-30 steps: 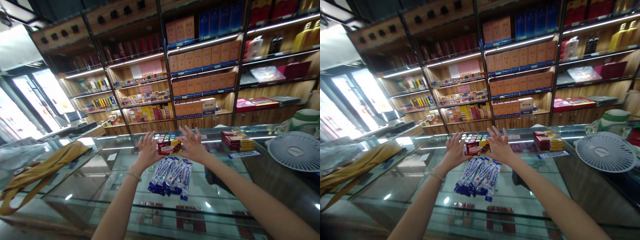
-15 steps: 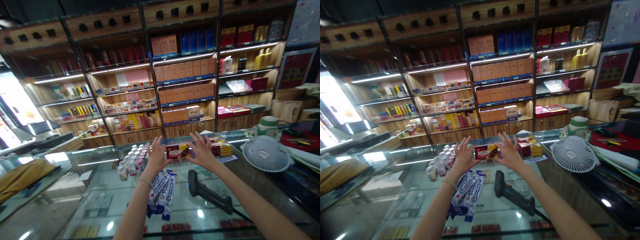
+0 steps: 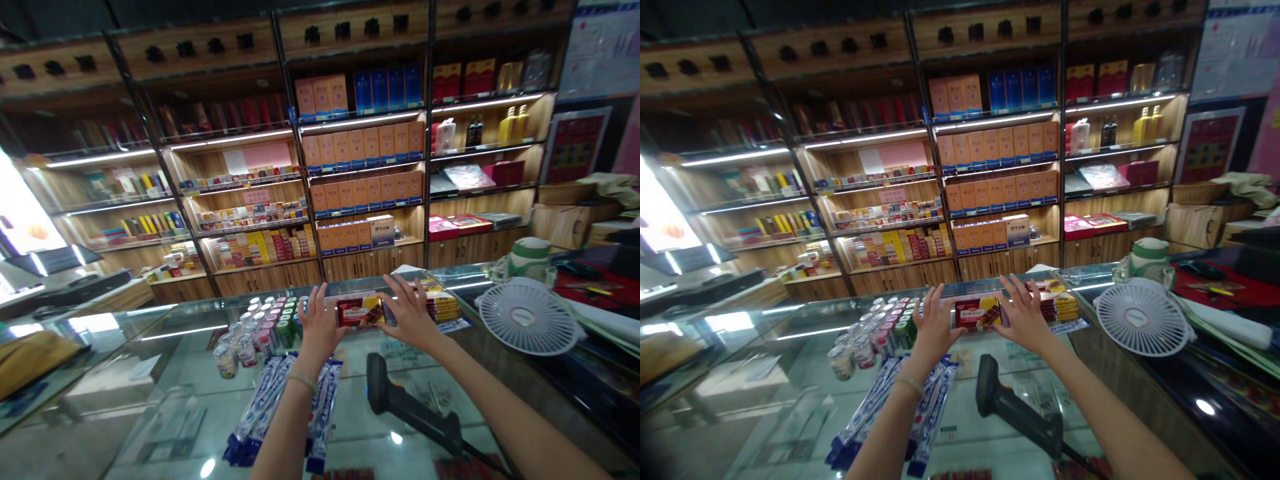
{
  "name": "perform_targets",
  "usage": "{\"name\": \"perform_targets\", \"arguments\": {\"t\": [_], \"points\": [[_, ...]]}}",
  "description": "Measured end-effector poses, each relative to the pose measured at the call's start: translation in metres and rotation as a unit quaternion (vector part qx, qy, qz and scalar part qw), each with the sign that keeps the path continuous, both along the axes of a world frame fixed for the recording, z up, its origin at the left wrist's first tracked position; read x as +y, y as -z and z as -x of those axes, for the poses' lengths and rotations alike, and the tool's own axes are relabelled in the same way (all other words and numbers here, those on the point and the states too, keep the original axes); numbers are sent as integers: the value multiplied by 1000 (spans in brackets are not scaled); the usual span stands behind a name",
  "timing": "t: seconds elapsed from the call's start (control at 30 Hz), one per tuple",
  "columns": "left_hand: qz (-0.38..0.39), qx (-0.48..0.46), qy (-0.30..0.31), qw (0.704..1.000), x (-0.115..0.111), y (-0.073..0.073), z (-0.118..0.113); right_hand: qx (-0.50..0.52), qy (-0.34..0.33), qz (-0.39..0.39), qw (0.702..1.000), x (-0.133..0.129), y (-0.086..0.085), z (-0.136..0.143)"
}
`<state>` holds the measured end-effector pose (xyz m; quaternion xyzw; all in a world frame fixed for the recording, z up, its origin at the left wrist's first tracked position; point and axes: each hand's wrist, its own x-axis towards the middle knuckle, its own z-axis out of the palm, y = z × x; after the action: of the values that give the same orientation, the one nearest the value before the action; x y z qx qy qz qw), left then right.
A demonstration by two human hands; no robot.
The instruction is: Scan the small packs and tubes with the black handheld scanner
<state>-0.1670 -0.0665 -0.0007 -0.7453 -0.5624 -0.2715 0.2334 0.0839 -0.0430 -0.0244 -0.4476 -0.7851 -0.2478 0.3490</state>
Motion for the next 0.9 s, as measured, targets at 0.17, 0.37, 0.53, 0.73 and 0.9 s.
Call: {"name": "perform_targets", "arguments": {"t": [0.17,0.37,0.53,0.73,0.9], "points": [[22,-1,-6,1000,-4,5,-6,4,-9,-6,1000,0,7,-4],[14,11,1,1000,-8,9,-17,-17,-8,-11,1000,-10,4,-6],[-5,37,34,999,-13,10,-28,-34,-13,-23,999,-19,1,-2],[-39,54,50,997,-18,8,-42,-25,-37,-64,997,-26,-2,5],[-62,50,40,996,-17,9,-42,-11,-57,-53,997,-27,-3,5]]}}
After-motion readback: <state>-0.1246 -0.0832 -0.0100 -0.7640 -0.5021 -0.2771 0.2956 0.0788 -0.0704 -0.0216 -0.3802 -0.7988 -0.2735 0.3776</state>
